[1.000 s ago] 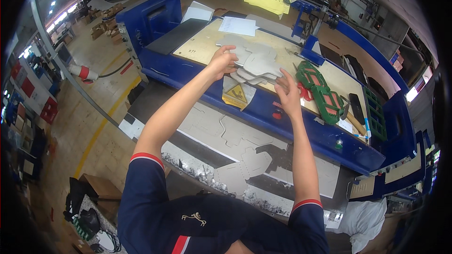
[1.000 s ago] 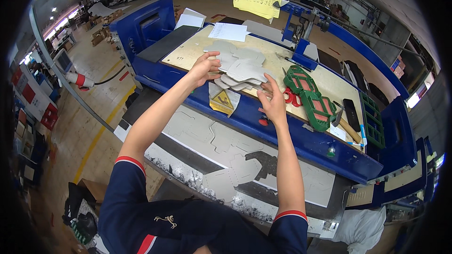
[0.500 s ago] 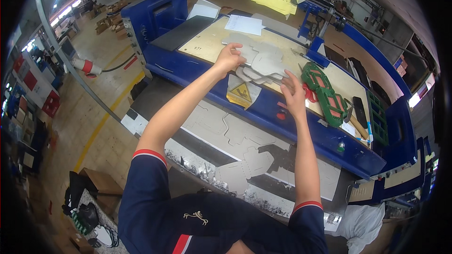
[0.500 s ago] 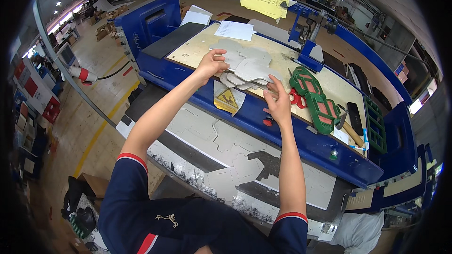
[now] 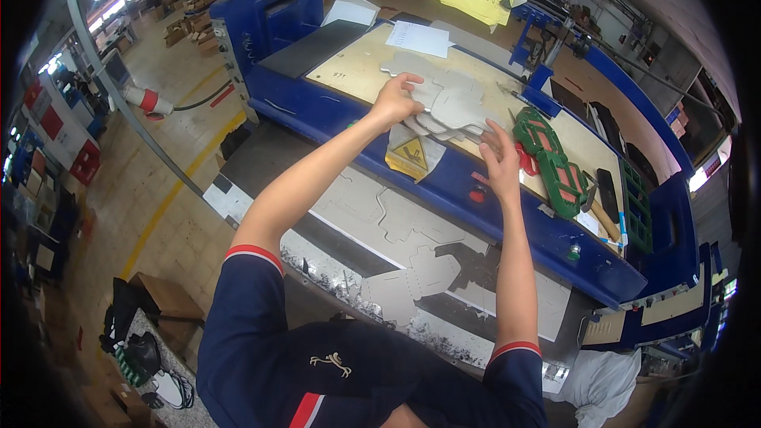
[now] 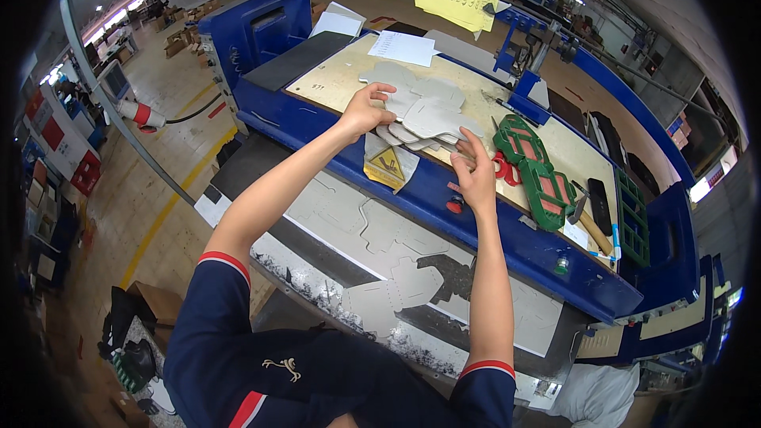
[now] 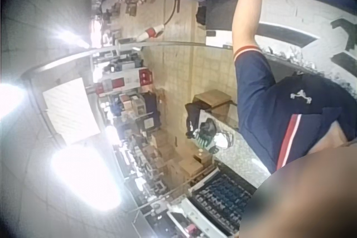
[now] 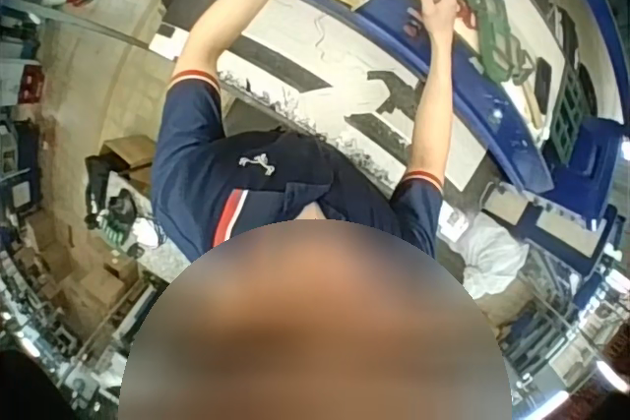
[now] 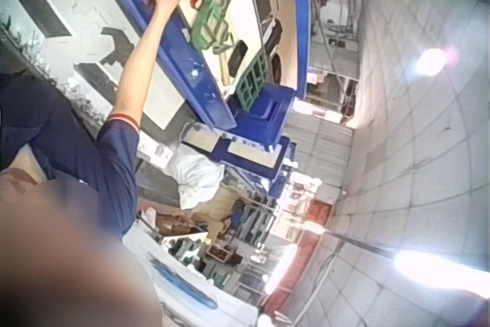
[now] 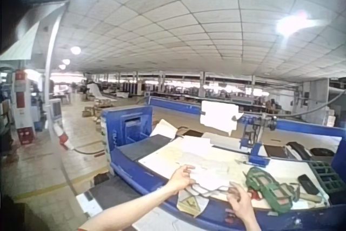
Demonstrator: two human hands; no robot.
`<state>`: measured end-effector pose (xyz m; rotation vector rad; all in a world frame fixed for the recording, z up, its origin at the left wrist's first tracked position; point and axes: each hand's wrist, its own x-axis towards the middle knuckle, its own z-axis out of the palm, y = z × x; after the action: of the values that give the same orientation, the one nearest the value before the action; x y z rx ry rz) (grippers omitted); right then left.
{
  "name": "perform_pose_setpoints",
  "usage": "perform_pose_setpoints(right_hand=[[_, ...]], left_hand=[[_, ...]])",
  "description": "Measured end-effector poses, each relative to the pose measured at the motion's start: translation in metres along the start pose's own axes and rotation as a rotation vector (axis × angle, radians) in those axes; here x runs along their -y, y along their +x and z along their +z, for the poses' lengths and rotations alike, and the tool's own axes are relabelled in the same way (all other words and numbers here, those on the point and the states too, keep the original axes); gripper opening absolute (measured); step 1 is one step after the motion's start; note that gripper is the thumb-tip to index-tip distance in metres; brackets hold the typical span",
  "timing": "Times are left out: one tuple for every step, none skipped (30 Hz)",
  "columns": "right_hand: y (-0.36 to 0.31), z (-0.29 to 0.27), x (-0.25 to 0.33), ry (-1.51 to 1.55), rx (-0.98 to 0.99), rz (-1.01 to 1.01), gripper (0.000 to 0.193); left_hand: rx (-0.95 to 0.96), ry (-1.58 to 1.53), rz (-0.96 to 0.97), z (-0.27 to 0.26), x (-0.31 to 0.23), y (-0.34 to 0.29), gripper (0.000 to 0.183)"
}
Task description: Cutting shoe components from a sheet of material using an industrial press and scissors.
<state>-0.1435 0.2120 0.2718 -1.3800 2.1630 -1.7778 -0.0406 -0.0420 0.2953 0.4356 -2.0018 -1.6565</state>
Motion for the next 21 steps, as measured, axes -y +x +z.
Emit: perform_pose_setpoints(right_hand=[[0.001,0.002,0.000,0.002,-0.007,-0.013,0.050],[0.001,0.002,-0.002,0.007,0.002,-0.013,0.050],[0.001,0.001,-0.004,-0.032,-0.013,0.000,0.049],[0.002,0.005,-0.006,-0.065,-0.019,0.011,0.048],[0.001,0.010,-0.001,-0.099,-0.064,0.098,0.047],[0.002,0.013,0.003,-0.113,-0.102,0.171,0.044],[0.003,0.010,-0.016,-0.206,-0.190,0.065,0.041],[0.003,0.009,-0.010,-0.285,-0.203,0.071,0.039],[0.003,0.011,-0.001,-0.245,-0.216,0.168,0.038],[0.006,0.006,-0.015,-0.333,-0.221,0.056,0.037],[0.006,0.004,-0.019,-0.318,-0.231,0.055,0.035],[0.007,0.001,-0.022,-0.307,-0.245,0.057,0.034],[0.005,-0.001,-0.021,-0.314,-0.249,0.087,0.034],[0.006,0.002,-0.019,-0.307,-0.254,0.078,0.032],[0.006,0.006,-0.017,-0.305,-0.264,0.069,0.031],[0.007,0.007,-0.019,-0.291,-0.272,0.037,0.029],[0.009,0.016,-0.008,-0.208,-0.248,0.085,0.029],[0.011,0.016,-0.014,-0.186,-0.250,0.014,0.028],[0.012,0.018,-0.012,-0.196,-0.236,0.016,0.028],[0.011,0.017,-0.015,-0.234,-0.243,0.003,0.027],[0.010,0.020,-0.010,-0.171,-0.240,0.046,0.027]], left_hand=[[-0.012,0.048,0.007,-0.002,-0.001,-0.001,0.054],[-0.026,0.098,0.011,-0.004,-0.001,-0.003,0.049],[-0.038,0.099,0.003,-0.006,-0.002,-0.003,0.049],[-0.045,0.346,0.203,-0.011,0.001,0.000,0.042],[-0.047,0.597,0.391,-0.018,0.003,-0.003,0.035],[-0.007,0.563,0.379,-0.023,0.003,-0.001,0.031],[0.049,0.525,0.368,-0.020,-0.005,-0.004,0.028],[0.039,0.530,0.329,-0.024,-0.009,-0.013,0.028],[0.091,0.382,0.266,-0.027,-0.016,-0.019,0.027],[0.138,0.234,0.212,-0.030,-0.022,-0.025,0.026],[0.072,0.164,0.254,-0.032,-0.019,-0.032,0.024],[0.010,0.094,0.295,-0.035,-0.014,-0.043,0.023],[-0.061,0.002,0.258,-0.037,-0.004,-0.055,0.020],[-0.184,-0.062,0.198,-0.041,0.015,-0.068,0.018],[-0.285,-0.161,0.175,-0.044,0.044,-0.081,0.018],[-0.329,-0.185,0.102,-0.045,0.074,-0.092,0.018],[-0.348,-0.094,0.046,-0.054,0.123,-0.107,0.020],[-0.297,0.140,0.008,-0.056,0.169,-0.125,0.024],[-0.243,0.375,-0.024,-0.055,0.205,-0.146,0.028],[-0.186,0.517,-0.043,-0.049,0.225,-0.164,0.038],[-0.146,0.627,-0.018,-0.047,0.241,-0.180,0.047]])
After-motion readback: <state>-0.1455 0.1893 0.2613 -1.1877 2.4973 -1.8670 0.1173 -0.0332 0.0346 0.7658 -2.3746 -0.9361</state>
